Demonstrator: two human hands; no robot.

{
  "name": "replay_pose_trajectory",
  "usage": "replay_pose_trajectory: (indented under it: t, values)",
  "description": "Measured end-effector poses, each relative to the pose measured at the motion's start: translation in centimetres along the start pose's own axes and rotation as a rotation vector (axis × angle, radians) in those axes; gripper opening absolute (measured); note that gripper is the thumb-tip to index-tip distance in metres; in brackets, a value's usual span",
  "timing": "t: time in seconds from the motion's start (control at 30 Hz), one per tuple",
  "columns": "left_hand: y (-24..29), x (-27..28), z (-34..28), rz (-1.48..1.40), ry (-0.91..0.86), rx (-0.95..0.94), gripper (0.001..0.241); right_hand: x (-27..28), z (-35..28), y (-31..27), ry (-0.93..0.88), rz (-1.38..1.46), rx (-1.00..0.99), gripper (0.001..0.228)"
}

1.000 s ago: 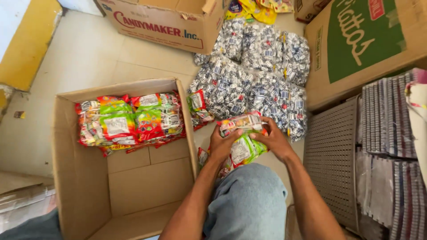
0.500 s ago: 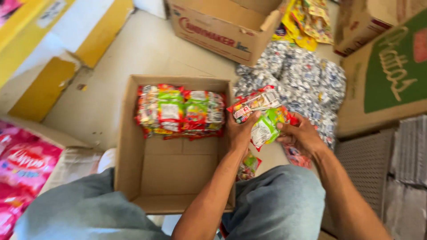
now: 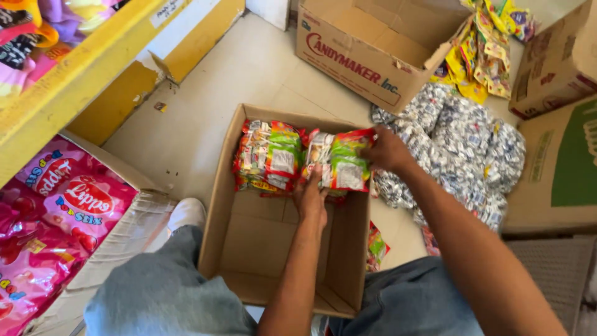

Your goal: Packing small snack packets from the floor into a cardboard shipping box.

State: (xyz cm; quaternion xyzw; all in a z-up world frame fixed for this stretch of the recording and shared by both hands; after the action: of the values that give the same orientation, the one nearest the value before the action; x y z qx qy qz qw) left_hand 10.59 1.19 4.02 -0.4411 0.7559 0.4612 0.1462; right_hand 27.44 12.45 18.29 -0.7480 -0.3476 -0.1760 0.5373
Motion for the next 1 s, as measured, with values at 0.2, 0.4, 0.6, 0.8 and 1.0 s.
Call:
replay_pose_trajectory:
  t: [0.2,0.4,0.6,0.8,1.0]
  values:
    - [-1.4,1.2,2.6,-0.048,0.159,0.025,0.064,-2.6,2.7,2.1,0.064,-0.153,0.116,0.056]
    - [-1.0,1.0,3.4,0.132,0.249,0.048,0.068,-5.8,-0.2,-4.1,0.132,-0.657,0.137,0.056]
    - [-3.6,2.0,4.3,-0.021,0.231,-0.043,0.052,-11.4,-0.9,-5.9,-0.023,-0.721,0.707,0.048]
    - [-3.6,1.8,1.4,-0.074,0.267,-0.107,0.043,-12.3,0.1,-4.2,-0.105,-0.578,0.773,0.058]
    - [-6.3,2.9,2.2,-0.072,0.254,-0.039,0.046,-13.4,1.2,-2.9,-0.014,-0.638,0.709,0.057]
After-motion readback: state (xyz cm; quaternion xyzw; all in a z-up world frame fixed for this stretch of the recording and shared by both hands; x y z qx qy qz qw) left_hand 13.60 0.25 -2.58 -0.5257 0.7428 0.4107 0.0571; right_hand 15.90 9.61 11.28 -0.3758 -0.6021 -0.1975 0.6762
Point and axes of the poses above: each hand's wrist, its own z-axis towards the middle knuckle, its own x-axis out of the back of the hand, y = z × x, the point moved 5 cm from there along z, towards the middle knuckle, and after that the axes turned 5 degrees about z, right-handed, at the moved point
